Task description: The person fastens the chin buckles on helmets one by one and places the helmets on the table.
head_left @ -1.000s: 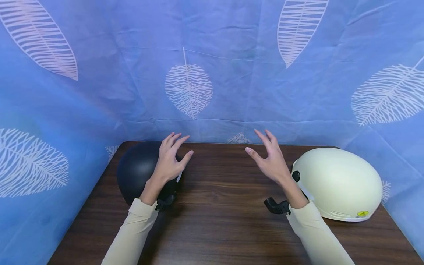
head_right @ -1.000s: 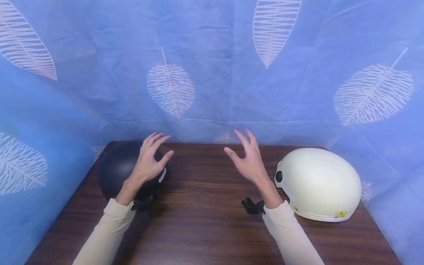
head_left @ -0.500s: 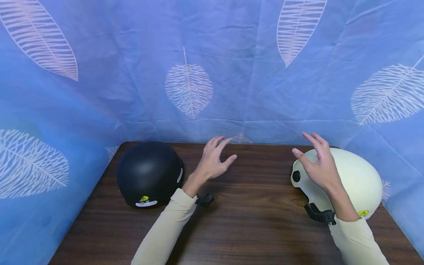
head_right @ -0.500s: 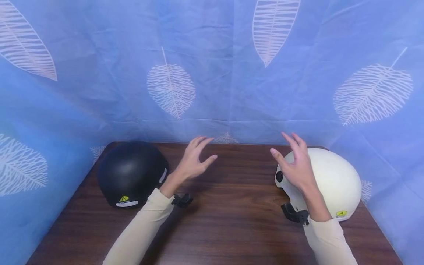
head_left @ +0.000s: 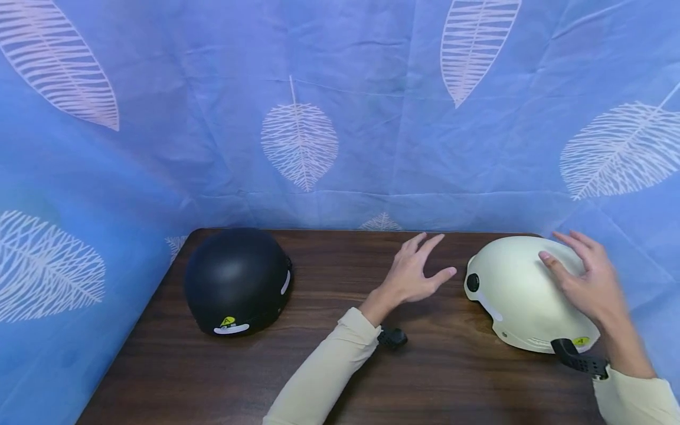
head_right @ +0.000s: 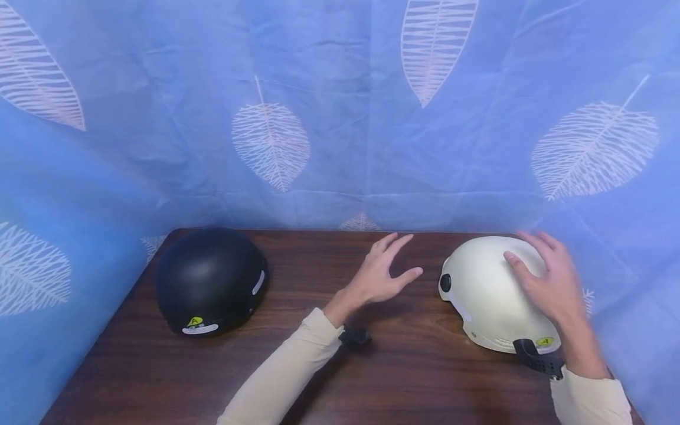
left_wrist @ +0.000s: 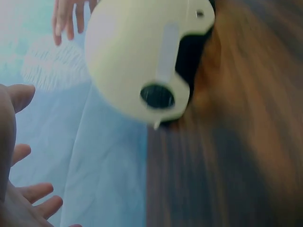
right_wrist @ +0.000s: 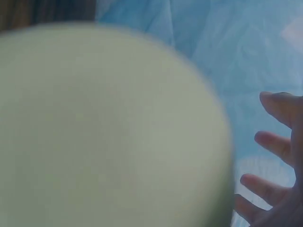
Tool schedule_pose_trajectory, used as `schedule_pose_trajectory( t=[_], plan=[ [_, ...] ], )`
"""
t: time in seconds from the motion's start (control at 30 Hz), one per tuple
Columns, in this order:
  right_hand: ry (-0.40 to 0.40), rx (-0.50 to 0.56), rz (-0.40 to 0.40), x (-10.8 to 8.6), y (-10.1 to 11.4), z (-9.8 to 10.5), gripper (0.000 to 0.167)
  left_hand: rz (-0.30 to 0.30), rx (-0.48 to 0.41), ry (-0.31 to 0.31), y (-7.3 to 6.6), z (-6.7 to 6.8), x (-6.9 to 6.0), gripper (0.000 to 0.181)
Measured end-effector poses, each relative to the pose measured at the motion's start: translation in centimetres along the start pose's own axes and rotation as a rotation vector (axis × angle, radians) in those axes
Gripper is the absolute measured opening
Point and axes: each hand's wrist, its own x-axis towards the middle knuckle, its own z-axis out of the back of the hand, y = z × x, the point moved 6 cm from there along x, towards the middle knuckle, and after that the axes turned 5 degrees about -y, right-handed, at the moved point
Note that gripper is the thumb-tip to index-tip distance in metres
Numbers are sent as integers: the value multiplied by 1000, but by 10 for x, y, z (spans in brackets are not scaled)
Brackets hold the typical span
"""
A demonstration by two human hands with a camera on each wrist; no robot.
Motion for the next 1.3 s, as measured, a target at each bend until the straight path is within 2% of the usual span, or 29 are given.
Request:
schedule_pose_trajectory(
  t=[0.27, 0.47, 0.67, 0.87, 1.0, 1.07, 1.17, 1.3],
  plan=[
    [5, -109, -72, -8, -37, 8, 56, 89, -72, 103, -40, -56, 10, 73],
    [31, -109, -95, -11, -52, 10, 59, 197, -146, 101, -59, -84, 9, 78],
    [58, -71, -128, -16, -66, 11, 62, 276, -231, 98, -68, -100, 8, 83],
    [104, -52, -131, -21, -83, 9, 62, 300, -237, 121, -77, -116, 7, 87],
    [105, -14, -145, -23, -85, 6, 61, 293, -201, 133, -80, -119, 7, 86],
    [72, -3, -143, -23, -84, 6, 59, 281, -181, 136, -81, -118, 8, 84],
    [37, 0, -142, -23, -82, 7, 58, 280, -178, 133, -83, -119, 9, 82],
    [31, -5, -131, -23, -82, 9, 58, 282, -188, 123, -85, -119, 10, 83]
  ],
)
